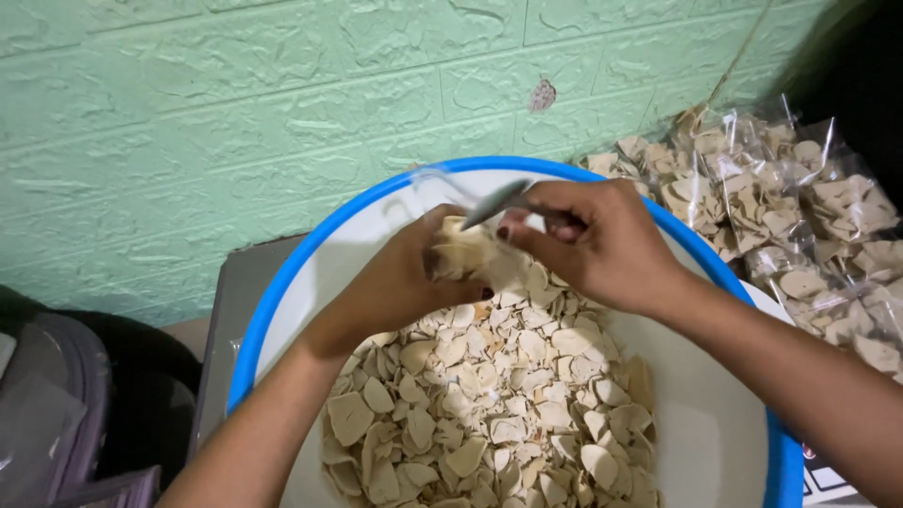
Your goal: Packaging chips into small plastic bags using a spoon and weighing them on a scale.
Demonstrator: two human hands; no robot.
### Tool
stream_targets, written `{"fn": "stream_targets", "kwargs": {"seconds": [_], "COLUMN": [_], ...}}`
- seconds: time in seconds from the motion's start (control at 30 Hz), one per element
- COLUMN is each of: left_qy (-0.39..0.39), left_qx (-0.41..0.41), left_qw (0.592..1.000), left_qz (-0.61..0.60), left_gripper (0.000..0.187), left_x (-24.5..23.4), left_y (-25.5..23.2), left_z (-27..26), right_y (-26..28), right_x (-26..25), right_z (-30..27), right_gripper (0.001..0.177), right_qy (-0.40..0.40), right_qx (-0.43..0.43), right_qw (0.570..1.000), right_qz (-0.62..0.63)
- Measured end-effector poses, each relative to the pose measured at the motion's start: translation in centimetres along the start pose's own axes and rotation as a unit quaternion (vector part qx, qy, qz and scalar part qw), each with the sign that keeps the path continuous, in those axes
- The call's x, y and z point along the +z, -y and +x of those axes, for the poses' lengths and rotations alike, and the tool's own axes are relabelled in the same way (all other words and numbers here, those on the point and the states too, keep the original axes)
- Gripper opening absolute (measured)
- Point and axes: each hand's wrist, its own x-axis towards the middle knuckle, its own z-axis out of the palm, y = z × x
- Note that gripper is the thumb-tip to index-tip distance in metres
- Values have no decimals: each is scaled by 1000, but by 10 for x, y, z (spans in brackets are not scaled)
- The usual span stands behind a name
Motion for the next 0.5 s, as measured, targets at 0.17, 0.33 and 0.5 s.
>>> {"fn": "stream_targets", "kwargs": {"seconds": [0.17, 0.33, 0.5], "left_qy": [-40, -59, -69], "left_qx": [-95, -30, -113], "left_qw": [991, 994, 989], "left_qz": [84, 92, 68], "left_gripper": [85, 78, 67], "left_x": [2, 0, 4], "left_y": [-21, -1, -22], "left_z": [-6, -2, -11], "right_y": [0, -2, 6], "right_x": [-1, 6, 4], "right_z": [-1, -4, 1], "right_gripper": [6, 10, 19], "right_qy": [-85, -119, -87], "right_qx": [77, 81, 31], "right_qw": [993, 986, 987], "right_qz": [-9, 86, 131]}}
